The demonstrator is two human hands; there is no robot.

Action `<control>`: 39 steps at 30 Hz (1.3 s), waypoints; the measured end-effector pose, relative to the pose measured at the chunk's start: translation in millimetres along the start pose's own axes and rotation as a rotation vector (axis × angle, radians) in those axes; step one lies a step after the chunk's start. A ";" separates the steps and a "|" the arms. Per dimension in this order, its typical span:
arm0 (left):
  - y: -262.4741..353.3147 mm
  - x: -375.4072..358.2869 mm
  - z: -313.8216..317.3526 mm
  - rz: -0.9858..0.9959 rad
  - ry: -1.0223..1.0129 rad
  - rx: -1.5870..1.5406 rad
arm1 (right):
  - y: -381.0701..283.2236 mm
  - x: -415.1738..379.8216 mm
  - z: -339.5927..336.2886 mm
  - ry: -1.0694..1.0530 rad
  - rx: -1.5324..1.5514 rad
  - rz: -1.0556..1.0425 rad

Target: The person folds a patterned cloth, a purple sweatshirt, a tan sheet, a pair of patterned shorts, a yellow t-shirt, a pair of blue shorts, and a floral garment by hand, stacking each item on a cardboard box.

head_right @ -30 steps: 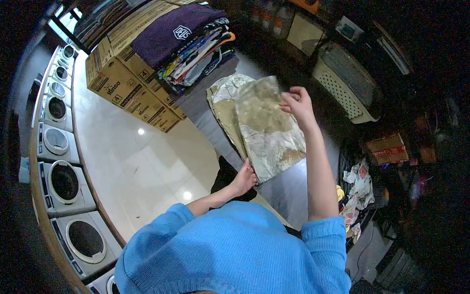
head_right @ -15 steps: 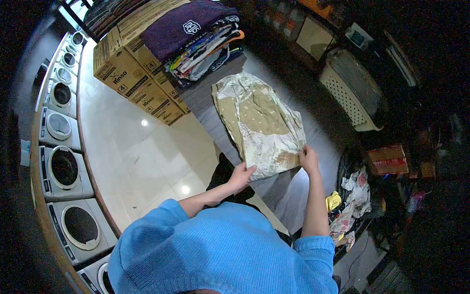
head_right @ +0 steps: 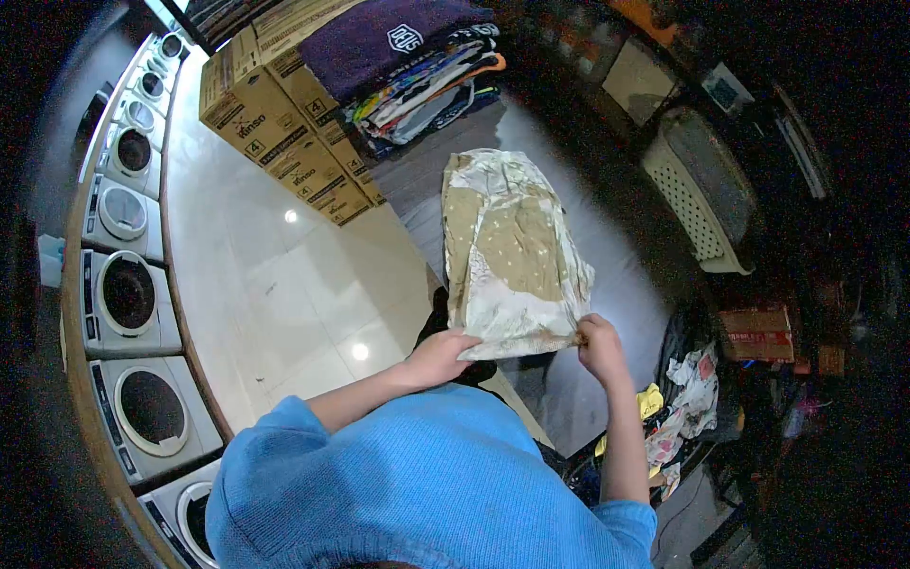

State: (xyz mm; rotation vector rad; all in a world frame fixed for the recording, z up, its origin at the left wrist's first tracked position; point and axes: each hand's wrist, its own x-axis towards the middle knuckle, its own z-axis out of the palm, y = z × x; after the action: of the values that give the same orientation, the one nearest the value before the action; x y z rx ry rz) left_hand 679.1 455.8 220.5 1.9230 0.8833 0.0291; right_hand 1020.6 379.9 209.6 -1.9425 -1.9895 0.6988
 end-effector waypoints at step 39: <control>-126.6 166.2 -153.1 0.667 -0.173 0.635 | -60.5 187.9 95.2 0.265 -0.359 0.473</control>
State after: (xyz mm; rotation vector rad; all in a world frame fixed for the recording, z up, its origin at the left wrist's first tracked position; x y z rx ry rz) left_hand 672.3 703.2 144.3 2.6929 0.0902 -0.0243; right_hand 908.5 552.6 134.8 -2.6010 -1.5888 0.1590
